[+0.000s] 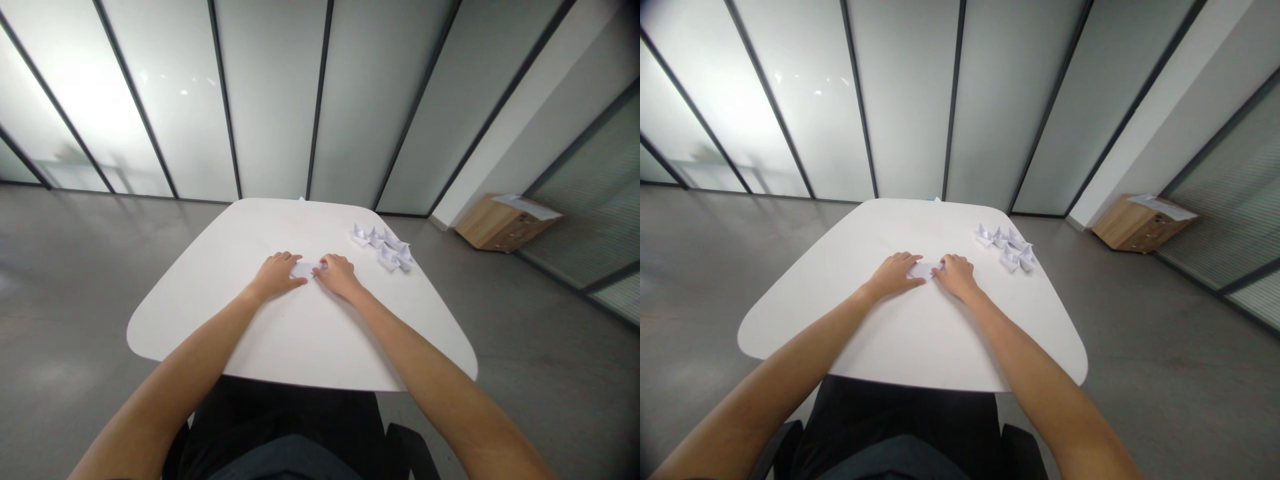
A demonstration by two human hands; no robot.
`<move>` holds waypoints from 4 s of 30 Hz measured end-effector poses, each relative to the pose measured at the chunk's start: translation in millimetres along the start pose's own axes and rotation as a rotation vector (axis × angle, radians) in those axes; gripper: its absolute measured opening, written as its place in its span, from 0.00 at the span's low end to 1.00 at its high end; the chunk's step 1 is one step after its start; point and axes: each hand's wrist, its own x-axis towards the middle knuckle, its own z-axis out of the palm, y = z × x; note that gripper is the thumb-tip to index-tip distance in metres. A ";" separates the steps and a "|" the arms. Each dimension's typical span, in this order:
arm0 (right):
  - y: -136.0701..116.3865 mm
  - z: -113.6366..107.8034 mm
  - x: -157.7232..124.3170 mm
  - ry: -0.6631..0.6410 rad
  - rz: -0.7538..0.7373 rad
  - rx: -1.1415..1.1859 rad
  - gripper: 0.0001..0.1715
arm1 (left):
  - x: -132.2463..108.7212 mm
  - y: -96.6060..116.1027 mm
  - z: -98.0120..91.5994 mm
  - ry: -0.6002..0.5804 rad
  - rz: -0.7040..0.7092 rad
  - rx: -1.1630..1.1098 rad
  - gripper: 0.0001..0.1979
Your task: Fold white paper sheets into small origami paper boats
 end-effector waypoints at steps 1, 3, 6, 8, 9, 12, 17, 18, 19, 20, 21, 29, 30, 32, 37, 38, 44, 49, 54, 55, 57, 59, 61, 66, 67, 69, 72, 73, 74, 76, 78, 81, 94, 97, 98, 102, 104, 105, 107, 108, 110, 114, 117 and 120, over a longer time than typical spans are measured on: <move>0.1 0.1 1.0 0.012 0.017 0.057 0.18 | 0.5 0.4 -0.7 -0.001 0.003 -0.002 0.34; 0.7 -0.2 2.1 0.025 0.029 0.205 0.15 | 1.8 1.6 -2.3 -0.005 0.012 -0.027 0.30; 2.3 -0.6 3.0 0.053 0.008 0.416 0.18 | 4.5 3.1 -4.1 -0.004 0.032 -0.140 0.20; 3.1 0.2 4.2 0.103 0.012 0.531 0.20 | 6.6 3.6 -5.0 -0.016 0.021 -0.243 0.15; 3.3 0.9 5.0 0.123 0.023 0.592 0.22 | 7.5 3.6 -5.3 -0.029 -0.001 -0.295 0.14; 2.8 4.0 7.5 0.134 0.069 0.818 0.26 | 9.5 2.2 -5.3 -0.066 -0.090 -0.434 0.14; -0.5 5.9 6.0 -0.031 0.125 1.043 0.28 | 10.7 -2.4 0.0 -0.030 -0.234 -0.696 0.16; -1.1 5.6 5.1 -0.064 0.125 1.053 0.28 | 10.8 -2.7 1.6 -0.032 -0.275 -0.780 0.17; -1.5 5.3 4.3 -0.083 0.121 1.062 0.28 | 10.9 -2.6 3.0 -0.039 -0.312 -0.864 0.18; -1.6 5.1 3.7 -0.086 0.117 1.073 0.28 | 11.0 -2.2 3.9 -0.045 -0.345 -0.940 0.18; -1.4 4.9 3.5 -0.082 0.112 1.086 0.27 | 11.1 -1.4 4.4 -0.050 -0.369 -1.002 0.19; 6.0 7.6 6.6 -0.029 0.119 1.109 0.15 | 10.1 -1.0 -1.3 -0.141 -0.367 -1.276 0.21; 6.5 8.0 6.7 -0.029 0.120 1.103 0.14 | 9.9 -1.7 -1.5 -0.149 -0.365 -1.281 0.21; 6.7 8.6 6.5 -0.031 0.117 1.095 0.15 | 9.6 -2.4 -1.6 -0.161 -0.355 -1.273 0.22; 5.5 8.5 5.2 -0.046 0.092 1.111 0.16 | 9.0 0.0 -3.4 -0.189 -0.330 -1.268 0.25; 5.3 8.3 4.9 -0.051 0.092 1.116 0.17 | 8.7 0.8 -4.2 -0.192 -0.324 -1.272 0.26; 3.8 5.9 2.3 -0.097 0.094 1.209 0.21 | 6.2 4.3 -10.1 -0.224 -0.267 -1.263 0.29; 1.3 -1.0 -1.4 -0.155 0.093 1.303 0.24 | 5.5 3.0 -10.8 -0.243 -0.247 -1.244 0.29; 1.6 -1.1 -1.4 -0.147 0.069 1.271 0.23 | 8.6 -0.8 -1.6 -0.229 -0.261 -1.264 0.28; 1.5 -0.1 -1.0 -0.141 0.065 1.240 0.23 | 9.0 -1.6 0.8 -0.217 -0.255 -1.247 0.27; 0.7 2.0 -0.5 -0.125 0.063 1.185 0.22 | 9.1 -2.7 4.6 -0.193 -0.236 -1.186 0.26; -0.9 3.1 -0.6 -0.114 0.061 1.163 0.20 | 8.2 -2.2 5.8 -0.175 -0.220 -1.105 0.26; -2.7 3.3 -1.0 -0.105 0.060 1.164 0.17 | 7.1 0.2 4.2 -0.151 -0.214 -1.027 0.25; -6.8 3.3 -0.5 -0.028 0.121 1.164 0.14 | 7.3 10.1 -4.4 -0.025 -0.224 -0.813 0.18; -7.5 3.4 0.0 -0.014 0.154 1.177 0.15 | 8.0 11.5 -5.4 0.003 -0.230 -0.761 0.16; -9.2 3.1 0.5 -0.015 0.210 1.207 0.14 | 9.5 12.9 -6.0 0.043 -0.244 -0.673 0.13; -11.9 1.0 -0.4 -0.078 0.227 1.253 0.13 | 11.4 11.7 -4.8 0.070 -0.271 -0.601 0.14; -12.6 0.1 -1.1 -0.107 0.222 1.278 0.15 | 11.8 10.9 -4.3 0.073 -0.278 -0.587 0.14; -13.2 -0.9 -2.0 -0.135 0.221 1.306 0.17 | 12.0 9.9 -4.0 0.076 -0.281 -0.575 0.14; -13.7 -2.7 -3.6 -0.195 0.223 1.352 0.20 | 12.2 8.2 -3.6 0.089 -0.288 -0.564 0.15; -13.0 -4.2 -4.7 -0.248 0.233 1.374 0.19 | 12.1 7.0 -3.4 0.109 -0.305 -0.588 0.16; -10.2 -6.0 -4.9 -0.259 0.264 1.365 0.17 | 12.2 6.1 -1.5 0.103 -0.345 -0.722 0.18; -2.0 -5.2 -3.7 -0.209 0.213 1.346 0.23 | 11.2 6.2 4.1 -0.010 -0.380 -1.238 0.30; -3.0 -5.5 -4.5 -0.210 0.187 1.340 0.24 | 9.7 6.5 2.9 -0.010 -0.348 -1.225 0.32; -3.6 -5.4 -4.8 -0.210 0.178 1.339 0.24 | 9.3 6.8 2.5 -0.009 -0.340 -1.215 0.32; -5.5 -4.1 -5.2 -0.196 0.150 1.337 0.25 | 8.3 8.0 1.8 -0.004 -0.322 -1.184 0.32; -5.2 -3.1 -4.7 -0.193 0.133 1.330 0.25 | 8.5 7.5 2.1 -0.012 -0.295 -1.192 0.33; -4.6 -2.6 -4.4 -0.192 0.121 1.315 0.25 | 8.8 6.9 2.3 -0.009 -0.279 -1.182 0.32; -2.5 -1.7 -3.4 -0.185 0.077 1.201 0.25 | 9.4 5.1 2.6 0.008 -0.257 -1.095 0.29; -1.2 -1.0 -2.9 -0.162 0.040 1.092 0.25 | 9.7 4.0 2.6 0.013 -0.249 -1.014 0.26; 1.5 1.1 -1.5 -0.097 -0.064 0.819 0.23 | 9.7 1.6 2.3 0.011 -0.230 -0.823 0.22; 5.3 8.5 2.3 -0.030 -0.285 0.404 0.21 | 8.9 -3.2 2.6 -0.030 -0.146 -0.535 0.18; 7.0 12.7 4.4 -0.038 -0.377 0.241 0.20 | 8.9 -7.4 5.3 -0.063 -0.058 -0.422 0.17; 7.7 12.5 3.7 -0.046 -0.412 0.137 0.20 | 9.5 -11.8 8.9 -0.027 0.040 -0.350 0.16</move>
